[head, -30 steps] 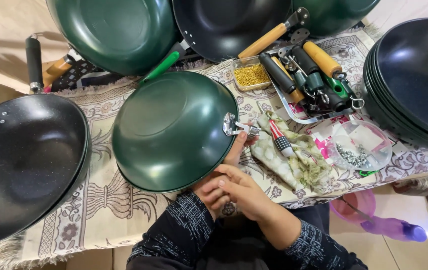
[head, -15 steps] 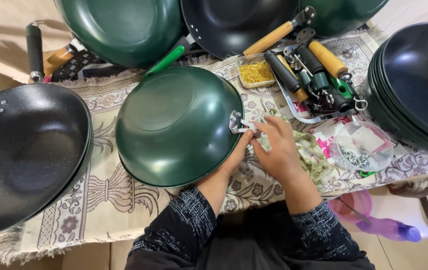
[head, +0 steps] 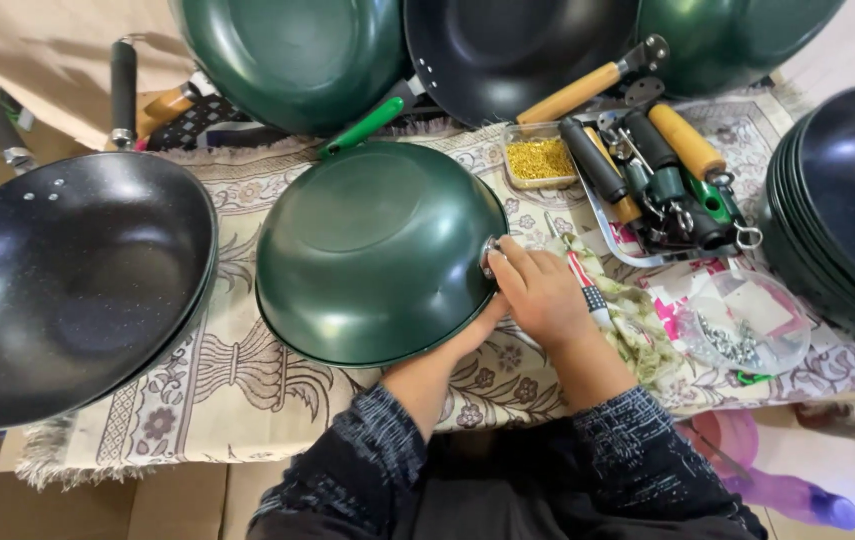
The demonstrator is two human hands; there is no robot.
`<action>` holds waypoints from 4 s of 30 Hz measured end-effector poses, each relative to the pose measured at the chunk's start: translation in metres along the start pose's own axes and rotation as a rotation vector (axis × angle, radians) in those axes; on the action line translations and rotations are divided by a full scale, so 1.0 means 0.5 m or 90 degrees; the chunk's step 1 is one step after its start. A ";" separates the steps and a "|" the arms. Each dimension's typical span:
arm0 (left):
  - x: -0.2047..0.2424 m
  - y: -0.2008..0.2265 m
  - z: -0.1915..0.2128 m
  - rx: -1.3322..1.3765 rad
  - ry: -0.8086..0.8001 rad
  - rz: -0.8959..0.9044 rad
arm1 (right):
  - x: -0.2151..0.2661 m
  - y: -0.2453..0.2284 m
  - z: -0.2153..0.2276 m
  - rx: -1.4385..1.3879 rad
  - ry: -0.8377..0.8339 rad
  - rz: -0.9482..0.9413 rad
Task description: Assembling a handle onto a black wok by fitting a metal bracket and sliding the handle onto the attachment rod.
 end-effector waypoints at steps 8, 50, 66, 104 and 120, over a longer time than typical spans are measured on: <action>0.170 -0.030 0.172 -0.339 -0.313 0.286 | -0.025 -0.008 0.042 -0.050 0.035 -0.054; -0.062 -0.083 0.456 -0.264 0.483 -0.251 | 0.118 0.070 -0.036 -0.372 0.090 -0.528; -0.007 -0.080 0.458 -0.429 0.307 0.104 | 0.043 0.065 0.014 -0.858 -0.031 -1.170; 0.342 -0.056 0.200 -0.534 0.116 -0.473 | 0.083 0.071 -0.030 -0.293 -0.622 -0.701; 0.362 -0.006 0.156 -0.409 0.105 -0.527 | 0.098 0.007 -0.104 -0.054 -0.400 -0.245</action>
Point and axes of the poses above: each hand's wrist, its own x-axis away from the middle knuckle, its own z-axis out of the back of the hand, y = z × x, the point moved 2 cm from there along -x, towards the middle knuckle, and after that the axes turned 5 degrees about y, right-handed, at the moved point
